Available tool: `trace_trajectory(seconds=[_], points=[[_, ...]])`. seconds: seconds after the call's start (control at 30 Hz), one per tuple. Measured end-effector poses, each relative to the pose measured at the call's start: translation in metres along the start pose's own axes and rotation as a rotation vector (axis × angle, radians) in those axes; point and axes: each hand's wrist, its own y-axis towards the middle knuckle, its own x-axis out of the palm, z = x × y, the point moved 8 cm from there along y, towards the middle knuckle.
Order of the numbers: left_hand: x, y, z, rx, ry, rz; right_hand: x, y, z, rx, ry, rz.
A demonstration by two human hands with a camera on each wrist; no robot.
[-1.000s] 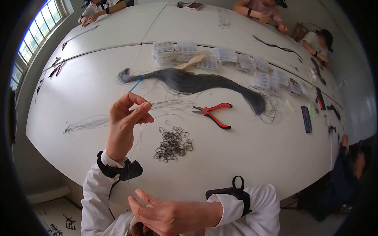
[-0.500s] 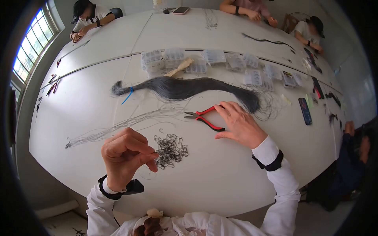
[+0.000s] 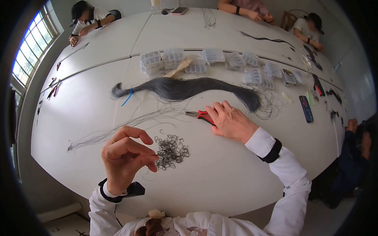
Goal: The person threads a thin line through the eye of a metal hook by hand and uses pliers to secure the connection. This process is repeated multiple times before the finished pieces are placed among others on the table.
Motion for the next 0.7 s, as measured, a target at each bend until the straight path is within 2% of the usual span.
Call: trace_trajectory(seconds=[0.03,0.1,0.13,0.17,0.2,0.23,0.27,0.33,0.47,0.67,0.7], points=[[0.0,0.0,0.001,0.003,-0.003,-0.017,-0.003,-0.001,0.0,-0.004,-0.002,-0.002],[-0.002,0.0,0.002,0.012,-0.01,-0.053,-0.018,-0.006,0.006,0.061,0.362,0.005],[0.0,0.0,0.003,0.019,-0.016,-0.097,-0.028,-0.008,0.003,0.052,0.36,-0.003],[-0.001,0.0,0.002,0.016,-0.021,-0.086,-0.033,-0.014,0.001,0.129,0.685,-0.07],[-0.002,0.0,-0.002,-0.042,-0.089,-0.075,-0.035,-0.021,-0.003,0.214,1.007,-0.138],[-0.002,0.0,-0.006,-0.099,-0.157,-0.067,-0.034,-0.028,-0.011,0.234,1.139,-0.204],[-0.002,0.001,-0.006,-0.101,-0.162,-0.066,-0.029,-0.034,-0.019,0.2,1.326,-0.266],[-0.002,-0.002,-0.02,-0.302,-0.366,-0.025,-0.026,-0.045,-0.038,0.139,1.528,-0.378],[-0.001,-0.002,-0.022,-0.322,-0.4,-0.115,-0.026,-0.051,-0.054,0.117,1.641,-0.419],[-0.001,-0.002,-0.021,-0.356,-0.443,-0.108,-0.026,-0.048,-0.057,0.107,1.612,-0.432],[-0.002,-0.001,-0.021,-0.366,-0.446,-0.045,-0.026,-0.048,-0.057,0.103,1.617,-0.434]])
